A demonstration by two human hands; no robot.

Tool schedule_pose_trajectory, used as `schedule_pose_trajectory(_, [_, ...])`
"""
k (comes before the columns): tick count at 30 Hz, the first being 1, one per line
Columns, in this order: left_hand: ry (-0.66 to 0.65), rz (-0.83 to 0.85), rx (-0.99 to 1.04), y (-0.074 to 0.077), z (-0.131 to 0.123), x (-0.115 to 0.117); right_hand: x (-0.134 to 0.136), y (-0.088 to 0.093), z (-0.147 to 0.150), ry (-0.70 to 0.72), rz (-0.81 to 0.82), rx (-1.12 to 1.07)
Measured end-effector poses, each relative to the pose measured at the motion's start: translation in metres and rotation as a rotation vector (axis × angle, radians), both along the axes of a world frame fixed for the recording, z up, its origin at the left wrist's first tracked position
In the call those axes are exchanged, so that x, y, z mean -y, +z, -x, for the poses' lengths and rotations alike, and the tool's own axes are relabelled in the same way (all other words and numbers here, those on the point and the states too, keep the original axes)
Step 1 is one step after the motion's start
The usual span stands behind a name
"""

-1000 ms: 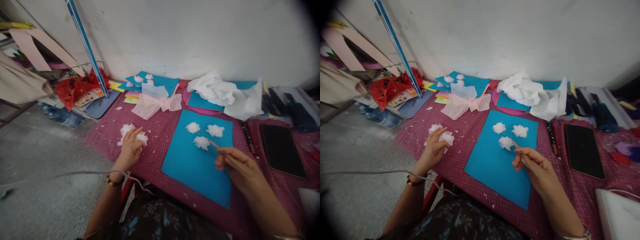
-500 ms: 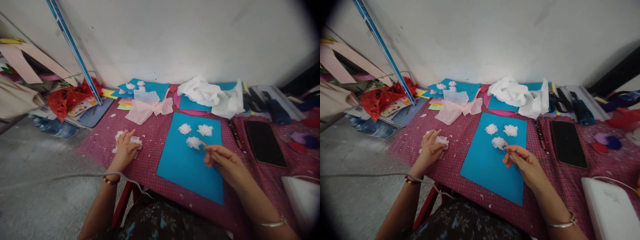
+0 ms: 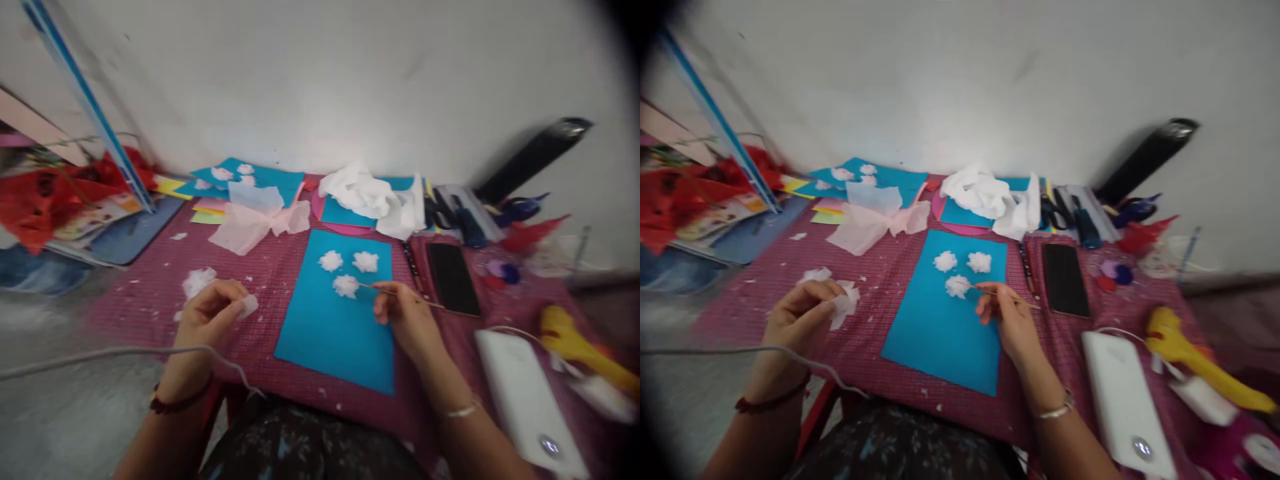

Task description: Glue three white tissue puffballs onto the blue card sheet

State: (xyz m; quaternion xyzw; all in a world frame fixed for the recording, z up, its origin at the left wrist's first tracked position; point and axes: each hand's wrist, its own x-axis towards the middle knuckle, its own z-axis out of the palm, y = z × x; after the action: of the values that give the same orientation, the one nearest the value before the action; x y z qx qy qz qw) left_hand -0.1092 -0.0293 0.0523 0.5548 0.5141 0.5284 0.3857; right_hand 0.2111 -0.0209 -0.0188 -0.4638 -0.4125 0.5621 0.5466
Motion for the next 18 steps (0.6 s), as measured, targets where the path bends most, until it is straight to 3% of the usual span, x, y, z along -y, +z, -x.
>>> schedule_pose_trajectory(4, [-0.208, 0.151, -0.042, 0.010, -0.052, -0.026, -0.002, -0.001, -0.006, -0.017, -0.023, 0.168])
schedule_pose_trajectory(7, [-0.378, 0.198, -0.037, 0.007, -0.088, -0.051, -0.003, -0.001, -0.007, 0.031, -0.022, 0.271])
schedule_pose_trajectory(12, [-0.502, 0.172, -0.080, -0.030, -0.116, -0.078, -0.006, -0.003, -0.005, 0.033, -0.068, 0.351])
schedule_pose_trajectory(15, [-0.491, 0.122, -0.140, -0.052, -0.115, -0.082, -0.009, -0.005, -0.005, 0.011, -0.069, 0.354])
schedule_pose_trajectory(18, [-0.501, 0.130, -0.184, -0.063, -0.109, -0.084, -0.010, -0.005, -0.004, 0.004, -0.071, 0.331])
